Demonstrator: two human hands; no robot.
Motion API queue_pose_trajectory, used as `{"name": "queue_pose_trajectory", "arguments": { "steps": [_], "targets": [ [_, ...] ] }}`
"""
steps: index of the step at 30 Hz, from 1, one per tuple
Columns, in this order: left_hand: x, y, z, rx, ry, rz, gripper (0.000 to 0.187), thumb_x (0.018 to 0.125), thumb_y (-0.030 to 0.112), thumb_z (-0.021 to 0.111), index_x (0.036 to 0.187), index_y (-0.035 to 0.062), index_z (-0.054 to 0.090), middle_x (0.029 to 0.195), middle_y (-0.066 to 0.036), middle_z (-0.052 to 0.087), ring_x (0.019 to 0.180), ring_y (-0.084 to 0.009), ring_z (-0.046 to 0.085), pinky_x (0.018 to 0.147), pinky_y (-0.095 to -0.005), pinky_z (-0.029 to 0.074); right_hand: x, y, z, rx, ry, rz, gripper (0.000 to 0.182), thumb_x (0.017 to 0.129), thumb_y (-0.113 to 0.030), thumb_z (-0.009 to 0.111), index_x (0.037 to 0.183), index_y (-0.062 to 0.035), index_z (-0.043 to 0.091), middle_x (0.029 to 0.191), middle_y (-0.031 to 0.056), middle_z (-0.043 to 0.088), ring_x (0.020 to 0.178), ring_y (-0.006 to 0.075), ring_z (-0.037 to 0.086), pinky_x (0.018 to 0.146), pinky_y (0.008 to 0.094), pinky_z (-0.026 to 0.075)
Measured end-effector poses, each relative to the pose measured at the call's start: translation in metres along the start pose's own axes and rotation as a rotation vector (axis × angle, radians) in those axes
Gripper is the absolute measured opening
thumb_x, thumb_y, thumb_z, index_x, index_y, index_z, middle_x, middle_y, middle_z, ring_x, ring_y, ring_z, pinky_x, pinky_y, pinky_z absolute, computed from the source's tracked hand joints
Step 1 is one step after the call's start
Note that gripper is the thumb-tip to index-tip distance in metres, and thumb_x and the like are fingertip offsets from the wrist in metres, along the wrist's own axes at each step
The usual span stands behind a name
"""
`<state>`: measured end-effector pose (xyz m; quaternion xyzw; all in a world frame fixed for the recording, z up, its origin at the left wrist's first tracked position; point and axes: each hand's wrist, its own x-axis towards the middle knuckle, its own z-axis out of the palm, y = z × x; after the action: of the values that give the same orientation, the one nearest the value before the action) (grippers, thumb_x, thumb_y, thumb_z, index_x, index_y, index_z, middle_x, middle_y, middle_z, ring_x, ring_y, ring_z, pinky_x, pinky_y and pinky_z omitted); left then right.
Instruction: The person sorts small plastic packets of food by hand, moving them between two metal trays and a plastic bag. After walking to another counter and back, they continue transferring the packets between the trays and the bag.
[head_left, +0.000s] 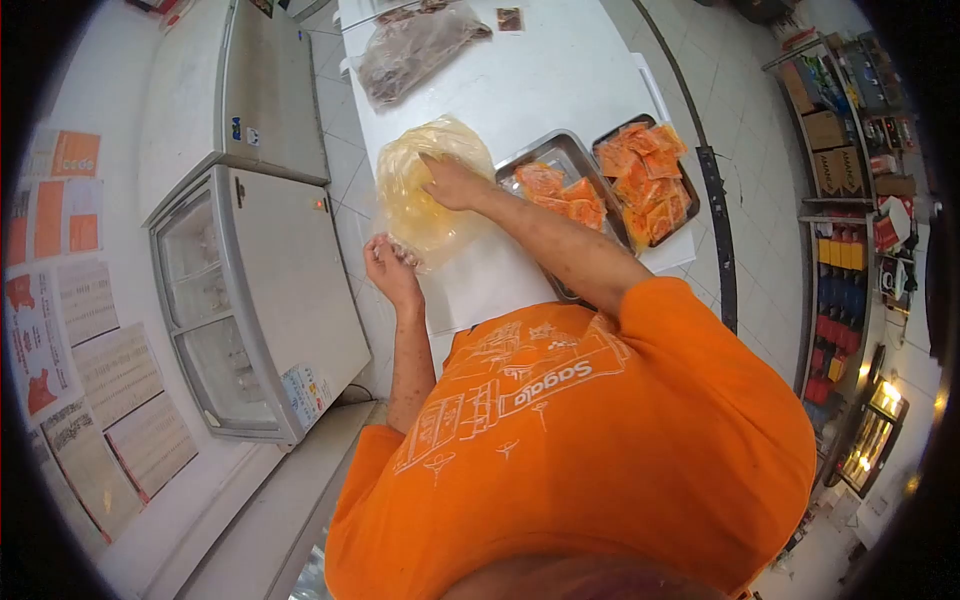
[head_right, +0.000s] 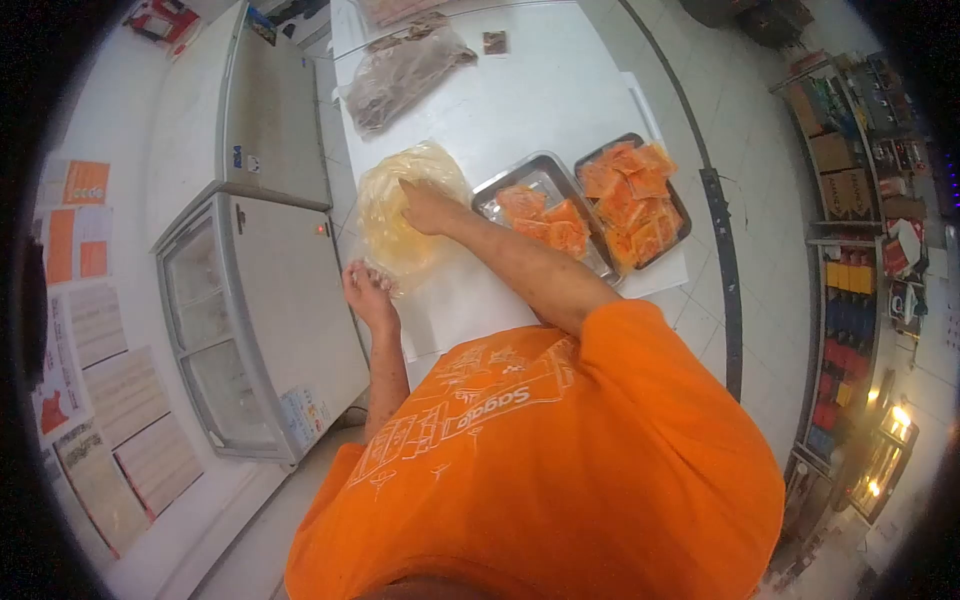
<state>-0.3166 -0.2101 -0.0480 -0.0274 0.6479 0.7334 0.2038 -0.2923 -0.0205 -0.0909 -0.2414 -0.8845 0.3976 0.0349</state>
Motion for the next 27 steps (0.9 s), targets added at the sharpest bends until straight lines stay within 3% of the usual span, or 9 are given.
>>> {"name": "queue_pose_trajectory", "arguments": {
  "steps": [3,6,12,15,17,19,21,23,27],
  "targets": [
    [0.004,0.001,-0.003,0.003,0.002,0.020,0.013,0.099,0.018,0.052,0.102,0.0049,0.051,0.076,-0.001,0.050,0.062,-0.0099,0.051,0.051,-0.0241,0.045,-0.027,-0.026,-0.032,-0.081,-0.135,-0.061,0.047,0.091,-0.019,0.052,0.130,0.0060,0.048,0.134,0.0295,0.046,0.126,0.0412,0.044,0.106,0.0445,0.037],
    [0.005,0.000,-0.009,0.061,0.009,0.068,0.014,0.097,0.016,0.054,0.104,0.0045,0.050,0.079,-0.002,0.053,0.066,-0.0113,0.054,0.053,-0.0255,0.048,-0.043,-0.032,-0.043,-0.050,0.157,-0.277,0.037,0.087,-0.011,0.050,0.121,0.0032,0.054,0.128,0.0250,0.051,0.117,0.0405,0.051,0.100,0.0439,0.042],
    [0.001,0.000,-0.017,0.126,0.022,-0.008,0.021,0.094,0.019,0.059,0.107,0.0062,0.050,0.081,-0.004,0.054,0.070,-0.0146,0.057,0.053,-0.0288,0.049,-0.050,-0.009,-0.068,-0.143,0.217,-0.179,0.027,0.082,-0.003,0.050,0.107,-0.0013,0.061,0.106,0.0179,0.061,0.100,0.0362,0.059,0.089,0.0433,0.048],
    [-0.003,0.005,-0.019,0.107,-0.010,-0.036,0.022,0.094,0.019,0.060,0.108,0.0059,0.049,0.082,-0.004,0.054,0.070,-0.0150,0.058,0.054,-0.0295,0.050,-0.058,-0.033,-0.110,0.151,0.454,-0.256,0.020,0.080,-0.001,0.053,0.095,-0.0012,0.065,0.097,0.0152,0.064,0.093,0.0320,0.062,0.085,0.0404,0.051],
    [-0.003,0.004,-0.021,0.098,-0.018,-0.047,0.023,0.094,0.019,0.060,0.109,0.0055,0.049,0.083,-0.005,0.055,0.071,-0.0155,0.058,0.054,-0.0302,0.051,-0.066,-0.044,-0.144,0.279,0.734,-0.261,0.014,0.080,-0.003,0.056,0.088,-0.0009,0.067,0.094,0.0120,0.068,0.079,0.0225,0.065,0.070,0.0342,0.055],
    [-0.003,0.005,-0.020,0.099,-0.032,-0.062,0.024,0.094,0.019,0.060,0.110,0.0053,0.050,0.085,-0.005,0.055,0.071,-0.0160,0.059,0.054,-0.0309,0.052,-0.074,-0.029,-0.182,0.483,0.734,-0.147,0.017,0.084,-0.003,0.056,0.095,-0.0009,0.069,0.096,0.0103,0.069,0.069,0.0154,0.064,0.059,0.0293,0.056],
    [-0.006,0.008,-0.017,0.114,-0.053,-0.085,0.025,0.093,0.019,0.061,0.112,0.0053,0.050,0.086,-0.006,0.055,0.072,-0.0167,0.060,0.054,-0.0315,0.052,-0.089,-0.018,-0.225,0.653,0.773,-0.068,0.019,0.089,-0.003,0.054,0.101,-0.0010,0.069,0.093,0.0108,0.069,0.067,0.0147,0.066,0.055,0.0275,0.059],
    [-0.009,0.008,-0.015,0.113,-0.049,-0.101,0.025,0.094,0.019,0.060,0.113,0.0056,0.050,0.088,-0.006,0.055,0.073,-0.0171,0.060,0.053,-0.0313,0.052,-0.108,-0.003,-0.259,0.659,0.809,0.051,0.022,0.092,-0.004,0.052,0.109,0.0022,0.065,0.095,0.0146,0.066,0.079,0.0211,0.068,0.066,0.0311,0.062],
    [-0.015,0.004,-0.013,0.103,-0.046,-0.108,0.027,0.094,0.022,0.060,0.113,0.0064,0.051,0.091,-0.007,0.056,0.077,-0.0176,0.060,0.053,-0.0313,0.051,-0.128,0.075,-0.291,0.859,0.880,0.114,0.027,0.093,-0.003,0.050,0.117,0.0060,0.059,0.103,0.0175,0.063,0.092,0.0250,0.067,0.073,0.0338,0.062]
  ]
}}
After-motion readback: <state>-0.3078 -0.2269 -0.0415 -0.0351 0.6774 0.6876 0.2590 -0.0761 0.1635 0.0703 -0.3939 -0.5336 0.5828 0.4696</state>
